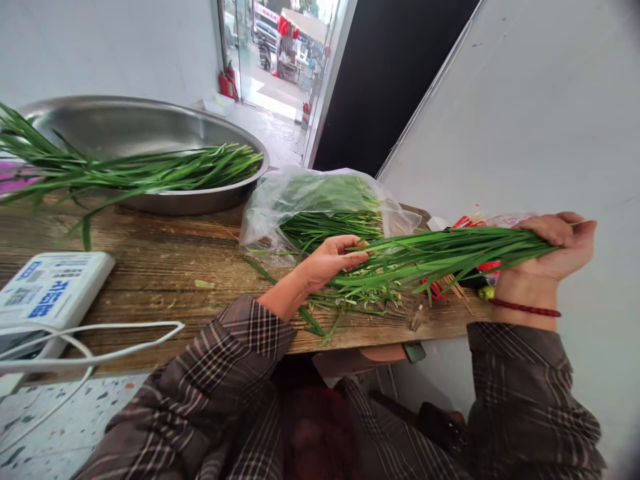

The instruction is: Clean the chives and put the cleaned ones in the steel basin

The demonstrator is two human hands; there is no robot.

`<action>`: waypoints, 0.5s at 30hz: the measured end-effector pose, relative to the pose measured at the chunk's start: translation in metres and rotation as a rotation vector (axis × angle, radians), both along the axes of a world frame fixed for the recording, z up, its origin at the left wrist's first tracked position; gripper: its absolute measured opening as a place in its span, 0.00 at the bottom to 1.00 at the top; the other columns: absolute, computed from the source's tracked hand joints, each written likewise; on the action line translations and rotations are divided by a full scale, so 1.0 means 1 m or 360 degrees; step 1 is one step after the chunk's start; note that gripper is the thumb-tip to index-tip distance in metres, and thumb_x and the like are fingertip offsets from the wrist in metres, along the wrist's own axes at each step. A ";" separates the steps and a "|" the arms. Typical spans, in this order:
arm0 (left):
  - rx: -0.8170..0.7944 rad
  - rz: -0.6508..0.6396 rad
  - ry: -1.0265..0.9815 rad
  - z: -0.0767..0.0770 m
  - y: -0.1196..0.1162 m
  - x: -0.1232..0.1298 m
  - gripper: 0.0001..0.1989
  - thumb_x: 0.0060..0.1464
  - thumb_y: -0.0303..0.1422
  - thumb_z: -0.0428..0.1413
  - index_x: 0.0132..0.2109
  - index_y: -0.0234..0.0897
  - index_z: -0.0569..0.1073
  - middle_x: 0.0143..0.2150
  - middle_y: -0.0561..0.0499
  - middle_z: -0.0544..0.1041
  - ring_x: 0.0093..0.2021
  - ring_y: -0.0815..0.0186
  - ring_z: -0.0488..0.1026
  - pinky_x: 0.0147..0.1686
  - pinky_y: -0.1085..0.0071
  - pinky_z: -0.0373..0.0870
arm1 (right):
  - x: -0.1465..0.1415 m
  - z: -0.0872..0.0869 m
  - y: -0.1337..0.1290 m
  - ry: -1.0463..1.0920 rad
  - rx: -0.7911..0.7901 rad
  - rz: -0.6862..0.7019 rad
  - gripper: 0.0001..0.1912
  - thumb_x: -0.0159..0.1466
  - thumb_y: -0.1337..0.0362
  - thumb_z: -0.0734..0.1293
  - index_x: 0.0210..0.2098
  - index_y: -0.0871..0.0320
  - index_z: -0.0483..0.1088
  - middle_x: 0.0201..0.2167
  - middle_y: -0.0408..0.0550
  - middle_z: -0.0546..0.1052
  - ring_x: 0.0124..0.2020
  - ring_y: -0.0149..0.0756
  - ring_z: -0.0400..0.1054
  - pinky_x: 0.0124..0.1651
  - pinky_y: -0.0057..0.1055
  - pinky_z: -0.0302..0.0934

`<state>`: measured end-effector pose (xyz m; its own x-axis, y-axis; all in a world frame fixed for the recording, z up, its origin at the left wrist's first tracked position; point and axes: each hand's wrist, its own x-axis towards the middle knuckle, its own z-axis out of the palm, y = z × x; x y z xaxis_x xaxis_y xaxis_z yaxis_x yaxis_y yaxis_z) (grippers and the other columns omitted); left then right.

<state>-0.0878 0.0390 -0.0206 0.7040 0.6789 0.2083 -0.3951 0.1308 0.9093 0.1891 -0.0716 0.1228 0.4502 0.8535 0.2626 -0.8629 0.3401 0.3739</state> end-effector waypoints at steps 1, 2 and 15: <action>0.0005 0.0003 0.0000 0.000 0.000 0.000 0.20 0.41 0.41 0.68 0.37 0.32 0.75 0.30 0.53 0.72 0.26 0.75 0.63 0.26 0.76 0.57 | 0.002 -0.001 0.001 -0.0125 -0.0064 -0.0072 0.18 0.49 0.86 0.68 0.26 0.57 0.67 0.12 0.28 0.56 0.13 0.16 0.46 0.12 0.05 0.41; 0.0012 0.0005 -0.0001 0.000 0.000 0.000 0.20 0.41 0.42 0.68 0.37 0.32 0.75 0.29 0.54 0.71 0.25 0.75 0.62 0.26 0.76 0.56 | 0.003 -0.003 0.003 -0.0231 -0.0118 -0.0136 0.16 0.49 0.84 0.69 0.25 0.57 0.65 0.11 0.28 0.55 0.12 0.16 0.46 0.12 0.08 0.42; 0.0071 0.0091 -0.0040 0.000 0.001 0.000 0.15 0.44 0.39 0.65 0.27 0.34 0.68 0.24 0.57 0.64 0.24 0.76 0.57 0.24 0.76 0.53 | -0.001 -0.005 0.016 -0.0734 -0.0343 -0.0534 0.14 0.65 0.60 0.62 0.24 0.54 0.57 0.09 0.29 0.52 0.07 0.22 0.51 0.10 0.20 0.52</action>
<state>-0.0880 0.0395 -0.0208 0.6585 0.7074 0.2567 -0.4238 0.0667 0.9033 0.1884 -0.0561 0.1176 0.5849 0.7402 0.3316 -0.7520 0.6481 -0.1201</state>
